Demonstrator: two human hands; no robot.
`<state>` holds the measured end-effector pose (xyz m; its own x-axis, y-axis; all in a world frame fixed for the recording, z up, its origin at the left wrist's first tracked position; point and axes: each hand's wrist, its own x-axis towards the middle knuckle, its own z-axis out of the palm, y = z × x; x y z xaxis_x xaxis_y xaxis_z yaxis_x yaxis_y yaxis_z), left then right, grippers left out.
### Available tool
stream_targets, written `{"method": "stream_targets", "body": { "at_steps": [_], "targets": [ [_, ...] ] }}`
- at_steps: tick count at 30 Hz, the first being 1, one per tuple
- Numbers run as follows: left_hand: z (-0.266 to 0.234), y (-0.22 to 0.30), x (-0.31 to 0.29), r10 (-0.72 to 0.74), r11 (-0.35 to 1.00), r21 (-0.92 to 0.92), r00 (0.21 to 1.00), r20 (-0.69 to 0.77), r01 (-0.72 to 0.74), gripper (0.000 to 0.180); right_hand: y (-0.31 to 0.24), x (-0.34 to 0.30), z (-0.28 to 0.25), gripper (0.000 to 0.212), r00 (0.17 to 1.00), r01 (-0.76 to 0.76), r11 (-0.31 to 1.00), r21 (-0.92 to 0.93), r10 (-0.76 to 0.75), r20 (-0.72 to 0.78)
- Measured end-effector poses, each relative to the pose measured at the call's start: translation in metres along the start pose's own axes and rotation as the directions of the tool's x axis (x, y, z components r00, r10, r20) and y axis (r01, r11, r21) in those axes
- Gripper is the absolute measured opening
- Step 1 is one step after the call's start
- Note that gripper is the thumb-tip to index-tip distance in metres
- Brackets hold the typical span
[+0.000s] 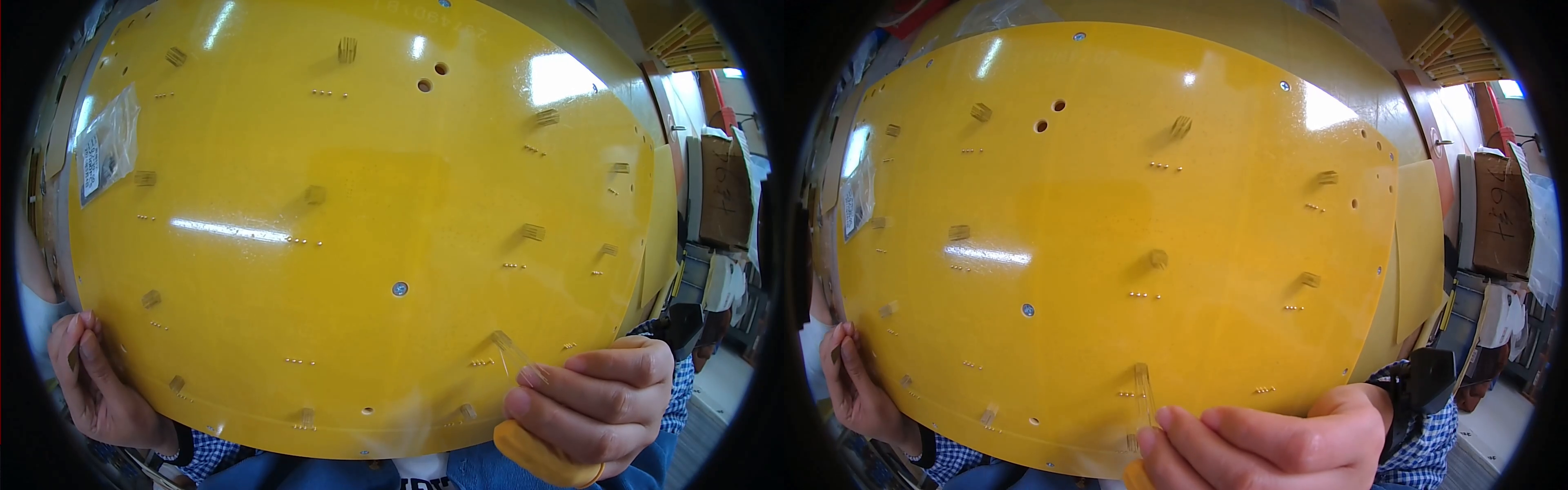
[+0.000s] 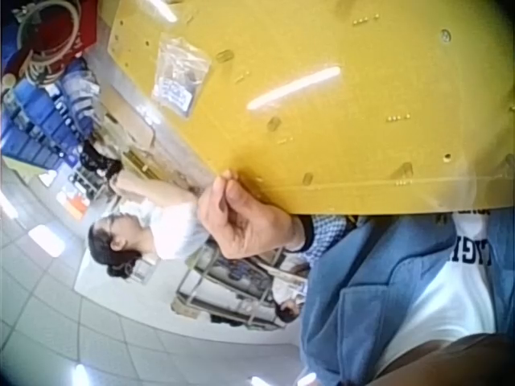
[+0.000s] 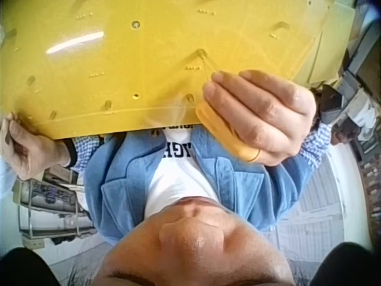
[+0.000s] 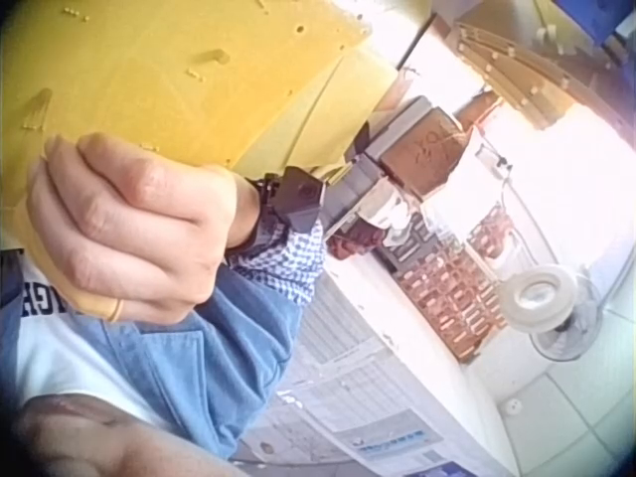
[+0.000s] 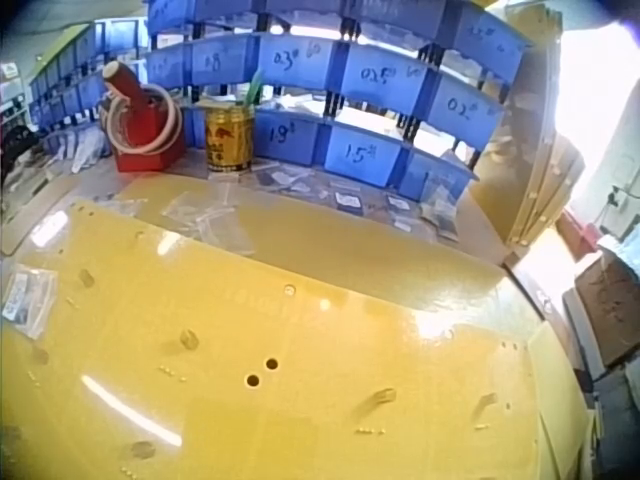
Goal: The person picks up a small bag of pins and removes a pin to insert it into a hole in a yellow board. They repeat this process, placing pins into different holes on the board one at a time by hand.
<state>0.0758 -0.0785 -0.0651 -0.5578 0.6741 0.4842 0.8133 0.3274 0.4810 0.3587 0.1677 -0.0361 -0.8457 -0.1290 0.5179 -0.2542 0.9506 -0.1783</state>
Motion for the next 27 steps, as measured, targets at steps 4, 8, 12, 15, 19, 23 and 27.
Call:
{"method": "stream_targets", "body": {
  "at_steps": [4,8,12,15,19,23,27],
  "targets": [
    [0.001,0.001,0.000,-0.025,0.999,-0.027,0.999,-0.020,0.025,0.019,0.000,0.001,-0.002,0.015,1.000,-0.008,1.000,0.006,0.008,0.009],
    [0.003,0.000,-0.001,-0.030,0.999,-0.028,0.999,-0.039,0.029,0.019,-0.001,0.000,0.000,0.014,1.000,0.007,1.000,-0.002,-0.007,-0.008],
    [0.002,0.000,-0.001,0.001,1.000,-0.006,1.000,-0.021,-0.001,0.019,-0.002,0.000,0.002,0.015,0.999,-0.036,0.999,-0.012,0.036,-0.005],
    [0.004,0.003,0.000,-0.030,0.999,-0.027,0.998,-0.050,0.029,0.019,-0.005,0.001,0.000,0.015,0.999,-0.033,0.999,-0.021,0.033,-0.018],
    [0.005,0.002,-0.001,-0.013,1.000,-0.017,0.999,-0.039,0.012,0.019,-0.005,0.000,0.004,0.014,0.999,-0.040,0.999,-0.026,0.040,-0.034],
    [0.004,0.002,0.001,0.009,1.000,-0.008,1.000,-0.029,-0.010,0.019,-0.003,0.004,-0.003,0.014,1.000,-0.004,1.000,-0.013,0.005,0.023],
    [0.004,0.003,0.002,-0.008,0.999,-0.031,0.999,-0.038,0.007,0.019,-0.014,0.007,-0.005,0.009,0.976,-0.186,0.978,-0.093,0.195,0.100]
  ]
}}
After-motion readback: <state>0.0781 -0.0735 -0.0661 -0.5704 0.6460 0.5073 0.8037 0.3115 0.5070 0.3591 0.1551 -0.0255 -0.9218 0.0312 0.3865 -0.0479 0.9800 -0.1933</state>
